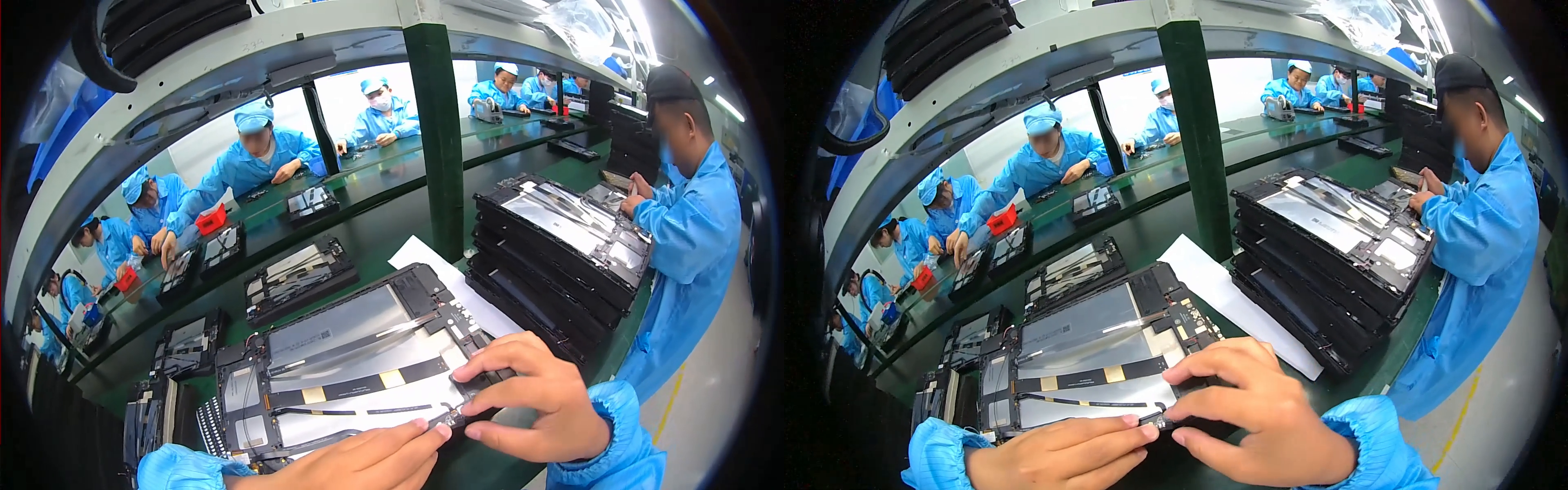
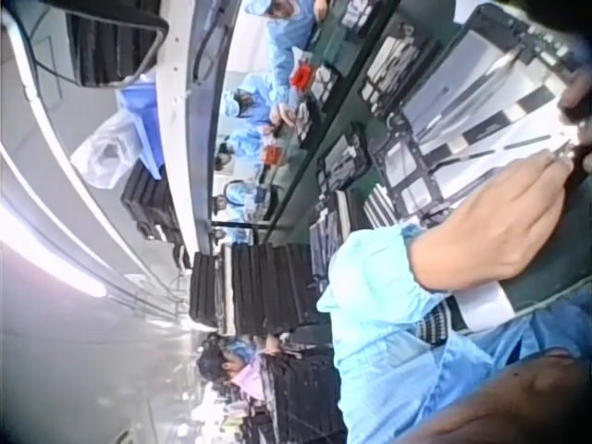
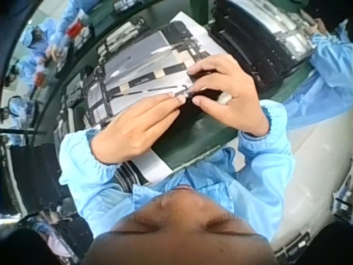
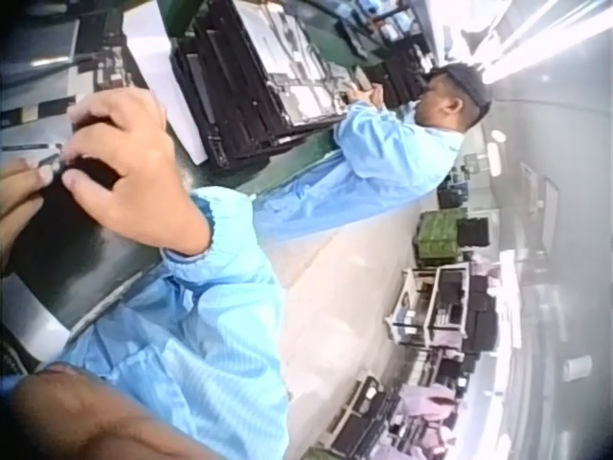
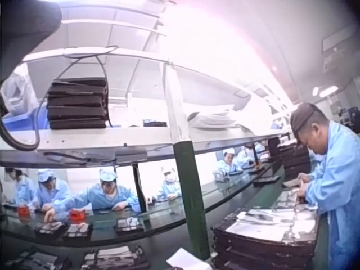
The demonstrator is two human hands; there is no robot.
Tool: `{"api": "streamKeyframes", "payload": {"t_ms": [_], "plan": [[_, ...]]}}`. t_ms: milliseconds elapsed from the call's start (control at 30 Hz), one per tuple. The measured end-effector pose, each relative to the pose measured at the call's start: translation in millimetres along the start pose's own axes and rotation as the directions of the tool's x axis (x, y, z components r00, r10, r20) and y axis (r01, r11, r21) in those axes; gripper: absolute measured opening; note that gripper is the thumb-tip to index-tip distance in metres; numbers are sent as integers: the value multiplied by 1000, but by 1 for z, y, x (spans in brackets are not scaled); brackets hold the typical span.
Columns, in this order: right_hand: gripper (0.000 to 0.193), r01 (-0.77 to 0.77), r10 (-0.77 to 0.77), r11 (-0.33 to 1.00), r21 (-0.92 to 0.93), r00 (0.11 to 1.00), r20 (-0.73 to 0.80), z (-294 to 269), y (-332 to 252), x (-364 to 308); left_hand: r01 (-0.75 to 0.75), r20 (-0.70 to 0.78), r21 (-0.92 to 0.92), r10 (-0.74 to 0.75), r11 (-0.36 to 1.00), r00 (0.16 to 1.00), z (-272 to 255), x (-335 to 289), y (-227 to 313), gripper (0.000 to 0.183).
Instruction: The person applies labels to an electronic device chassis and secures internal cables inside the chassis with tape, working by hand on an assembly line.
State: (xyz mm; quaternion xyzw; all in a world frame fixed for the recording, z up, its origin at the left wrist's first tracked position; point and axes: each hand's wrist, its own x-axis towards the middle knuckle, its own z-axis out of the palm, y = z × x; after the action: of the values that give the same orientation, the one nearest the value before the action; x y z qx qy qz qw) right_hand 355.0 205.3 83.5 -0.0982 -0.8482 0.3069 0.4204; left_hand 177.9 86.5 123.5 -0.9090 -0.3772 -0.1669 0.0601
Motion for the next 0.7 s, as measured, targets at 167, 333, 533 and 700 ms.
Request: {"api": "streamKeyframes", "payload": {"t_ms": [167, 333, 533, 700], "plan": [[18, 96, -102, 975, -199, 995, -18, 9, 3, -2, 6, 2, 7, -6, 1000, 1000, 2, 0, -2, 31], [15, 273, -339, 793, -545, 941, -21, 14, -3, -5, -7, -38, 18, 8, 1000, 999, 11, 3, -3, 31], [28, 500, -475, 727, -472, 861, 181, 7, -3, -4, 1, -90, 212, 19, 977, 996, 19, 8, 2, 29], [22, 498, -467, 715, -491, 863, 194, 11, 7, -4, -12, 153, 331, -41, 944, 987, 14, 12, 8, 30]]}}
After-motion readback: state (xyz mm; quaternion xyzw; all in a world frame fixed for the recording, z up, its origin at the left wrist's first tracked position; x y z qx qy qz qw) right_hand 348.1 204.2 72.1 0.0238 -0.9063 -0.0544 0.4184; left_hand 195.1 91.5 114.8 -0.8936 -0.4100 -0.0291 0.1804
